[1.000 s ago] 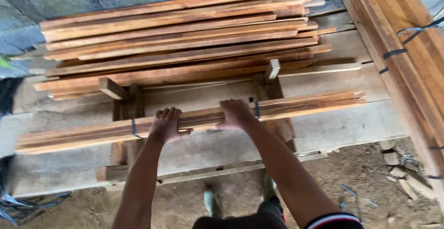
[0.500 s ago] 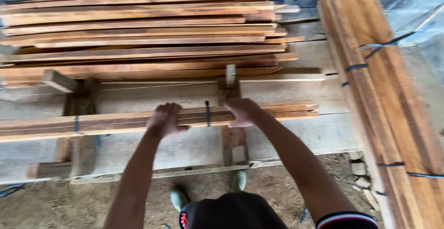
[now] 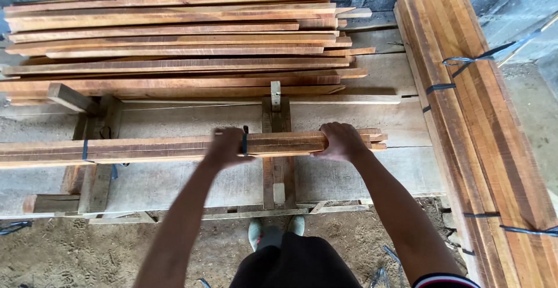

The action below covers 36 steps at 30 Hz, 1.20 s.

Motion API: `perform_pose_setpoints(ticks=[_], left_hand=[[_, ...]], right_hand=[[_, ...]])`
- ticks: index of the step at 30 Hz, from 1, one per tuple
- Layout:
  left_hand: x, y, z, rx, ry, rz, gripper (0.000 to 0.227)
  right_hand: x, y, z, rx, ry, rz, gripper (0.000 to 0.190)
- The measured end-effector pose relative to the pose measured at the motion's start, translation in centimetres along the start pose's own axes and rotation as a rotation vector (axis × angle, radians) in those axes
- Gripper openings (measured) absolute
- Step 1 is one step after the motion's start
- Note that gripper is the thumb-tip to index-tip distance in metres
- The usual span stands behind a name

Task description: Bundling long wooden strips together using black plastic or rubber straps.

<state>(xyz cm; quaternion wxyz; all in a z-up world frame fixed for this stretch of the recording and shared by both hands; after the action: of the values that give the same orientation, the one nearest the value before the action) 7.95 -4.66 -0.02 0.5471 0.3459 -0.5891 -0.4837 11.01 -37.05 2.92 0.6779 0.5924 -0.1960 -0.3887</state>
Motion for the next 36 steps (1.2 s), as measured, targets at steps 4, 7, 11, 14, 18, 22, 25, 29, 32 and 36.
perform_pose_setpoints(ticks=[4,7,11,14,18,22,25,29,32,36], left_hand=[[7.4,-4.8,-4.0,-0.021,-0.153,-0.109,0.094],[10.1,-6.4,-5.5,0.015,-0.169,-0.215,0.09],[10.0,-4.2,-4.8,0.005,-0.168,-0.192,0.084],[10.4,-5.0,-5.4,0.012,-0.194,-0.206,0.081],[9.9,-6.0,-5.6,-0.017,-0.195,-0.258,0.081],[9.6,-7.6,-6.2,-0.072,-0.258,-0.352,0.081],[9.0,-7.9,-6.4,-0.11,-0.252,-0.391,0.087],[9.5,-7.2,-6.4,-0.155,-0.259,-0.332,0.088],[9.5,-7.1,-6.0,-0.133,-0.272,-0.297,0.087],[10.1,-6.3,-5.3,-0.074,-0.288,-0.289,0.085]], right_hand=[[0.1,0.6,0.2,-0.002,-0.016,-0.023,0.081],[0.7,0.3,-0.3,-0.054,-0.001,-0.014,0.082],[-0.1,1.3,-0.8,-0.139,0.004,-0.042,0.086],[0.2,1.5,-0.4,-0.149,0.018,-0.035,0.084],[0.9,-0.7,-1.8,-0.192,0.061,0.068,0.087],[2.1,-2.6,-1.7,-0.242,0.071,0.148,0.083],[1.7,-2.1,-1.7,-0.321,0.076,0.094,0.086],[2.2,-2.2,-1.6,-0.35,0.058,0.059,0.087],[2.2,-2.7,-1.9,-0.341,0.046,0.07,0.085],[2.6,-4.2,-2.4,-0.196,0.053,0.138,0.082]])
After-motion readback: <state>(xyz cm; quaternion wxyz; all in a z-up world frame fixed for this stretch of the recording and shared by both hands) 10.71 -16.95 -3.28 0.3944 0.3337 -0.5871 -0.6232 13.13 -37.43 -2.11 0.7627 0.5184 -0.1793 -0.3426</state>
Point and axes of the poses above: each hand's wrist, its own z-axis away from the middle knuckle, its own y-axis out of the back of the hand, x = y × z, the point moved 8 cm from there along -z, towards the middle knuckle, and after that the axes turned 9 degrees about y, right-handed, at the moved point
